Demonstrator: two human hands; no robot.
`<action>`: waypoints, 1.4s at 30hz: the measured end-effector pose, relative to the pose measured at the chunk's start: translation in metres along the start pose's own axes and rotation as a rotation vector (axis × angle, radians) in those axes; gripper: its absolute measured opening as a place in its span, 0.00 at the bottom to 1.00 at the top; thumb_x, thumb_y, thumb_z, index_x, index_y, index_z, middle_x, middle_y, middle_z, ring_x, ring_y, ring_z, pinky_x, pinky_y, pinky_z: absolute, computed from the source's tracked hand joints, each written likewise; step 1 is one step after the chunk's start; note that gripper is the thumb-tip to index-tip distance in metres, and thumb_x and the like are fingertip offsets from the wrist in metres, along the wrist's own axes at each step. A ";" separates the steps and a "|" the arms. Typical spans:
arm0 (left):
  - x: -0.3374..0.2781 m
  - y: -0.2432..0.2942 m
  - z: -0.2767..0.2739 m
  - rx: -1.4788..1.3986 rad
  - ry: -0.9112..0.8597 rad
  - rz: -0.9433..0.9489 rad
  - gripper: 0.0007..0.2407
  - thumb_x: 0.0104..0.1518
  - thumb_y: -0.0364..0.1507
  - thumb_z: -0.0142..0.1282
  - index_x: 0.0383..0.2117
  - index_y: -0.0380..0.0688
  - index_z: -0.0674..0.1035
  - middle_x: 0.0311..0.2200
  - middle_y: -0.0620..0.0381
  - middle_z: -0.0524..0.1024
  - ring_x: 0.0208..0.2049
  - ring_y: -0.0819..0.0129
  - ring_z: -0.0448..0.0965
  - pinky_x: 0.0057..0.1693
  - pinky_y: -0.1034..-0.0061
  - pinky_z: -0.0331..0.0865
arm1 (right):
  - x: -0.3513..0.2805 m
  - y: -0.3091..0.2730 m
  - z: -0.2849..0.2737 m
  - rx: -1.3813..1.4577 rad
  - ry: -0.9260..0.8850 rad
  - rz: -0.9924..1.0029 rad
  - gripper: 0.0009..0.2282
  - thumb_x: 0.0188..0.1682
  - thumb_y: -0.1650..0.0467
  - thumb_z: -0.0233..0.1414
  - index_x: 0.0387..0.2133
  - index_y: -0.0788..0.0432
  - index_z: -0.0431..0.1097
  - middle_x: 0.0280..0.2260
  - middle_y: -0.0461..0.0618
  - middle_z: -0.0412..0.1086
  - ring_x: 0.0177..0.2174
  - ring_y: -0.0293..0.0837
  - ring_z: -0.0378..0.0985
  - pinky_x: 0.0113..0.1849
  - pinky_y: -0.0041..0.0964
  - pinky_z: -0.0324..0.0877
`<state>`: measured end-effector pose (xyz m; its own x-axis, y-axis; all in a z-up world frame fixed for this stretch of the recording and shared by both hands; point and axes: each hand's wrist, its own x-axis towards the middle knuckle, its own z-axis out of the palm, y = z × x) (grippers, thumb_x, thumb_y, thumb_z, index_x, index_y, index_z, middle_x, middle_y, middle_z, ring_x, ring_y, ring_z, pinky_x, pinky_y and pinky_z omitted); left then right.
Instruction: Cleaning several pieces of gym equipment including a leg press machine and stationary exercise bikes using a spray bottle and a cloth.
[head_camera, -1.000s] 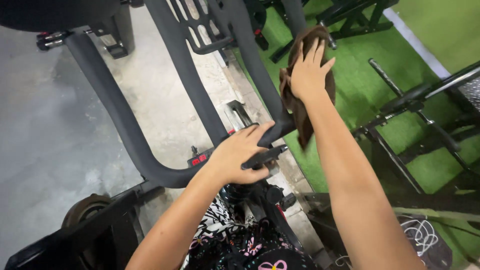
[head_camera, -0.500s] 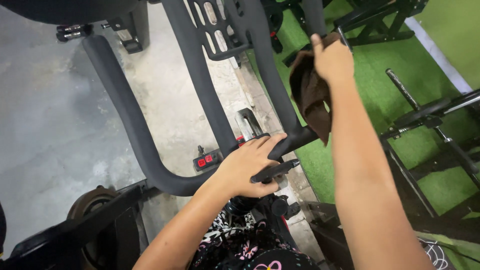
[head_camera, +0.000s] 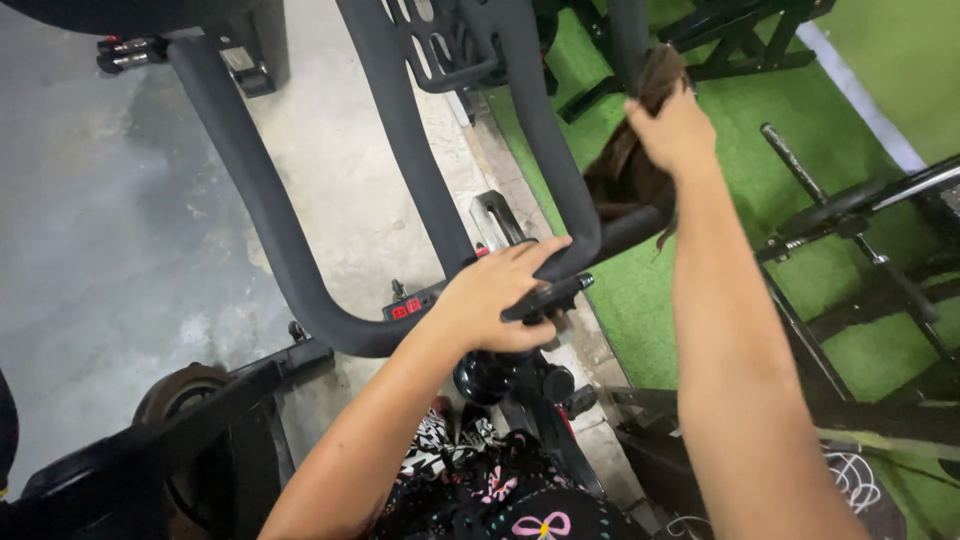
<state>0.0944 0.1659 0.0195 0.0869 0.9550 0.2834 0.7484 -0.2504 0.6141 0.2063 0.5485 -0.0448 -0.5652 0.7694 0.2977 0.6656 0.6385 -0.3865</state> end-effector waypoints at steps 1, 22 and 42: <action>-0.001 -0.001 0.001 -0.001 0.000 0.004 0.11 0.43 0.39 0.61 0.29 0.52 0.85 0.65 0.52 0.66 0.58 0.46 0.72 0.60 0.59 0.69 | -0.014 -0.011 -0.004 -0.003 0.003 0.001 0.33 0.52 0.52 0.56 0.59 0.66 0.58 0.53 0.69 0.66 0.49 0.68 0.70 0.47 0.57 0.66; -0.005 -0.003 0.000 -0.023 -0.015 0.043 0.11 0.42 0.37 0.61 0.30 0.55 0.85 0.66 0.53 0.64 0.60 0.49 0.69 0.62 0.61 0.64 | -0.192 0.011 -0.104 0.420 -0.340 0.306 0.12 0.45 0.71 0.53 0.35 0.71 0.76 0.29 0.57 0.77 0.30 0.47 0.76 0.35 0.44 0.71; -0.008 -0.002 0.007 0.066 0.028 0.086 0.15 0.43 0.38 0.62 0.36 0.49 0.86 0.64 0.46 0.65 0.60 0.42 0.68 0.62 0.59 0.64 | -0.139 -0.083 -0.038 -0.158 -0.165 -0.081 0.18 0.56 0.62 0.41 0.47 0.62 0.73 0.51 0.64 0.70 0.58 0.61 0.65 0.61 0.76 0.41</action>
<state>0.0968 0.1593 0.0114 0.1351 0.9253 0.3543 0.7805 -0.3197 0.5372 0.2486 0.3897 -0.0208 -0.6832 0.7099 0.1709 0.6754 0.7033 -0.2217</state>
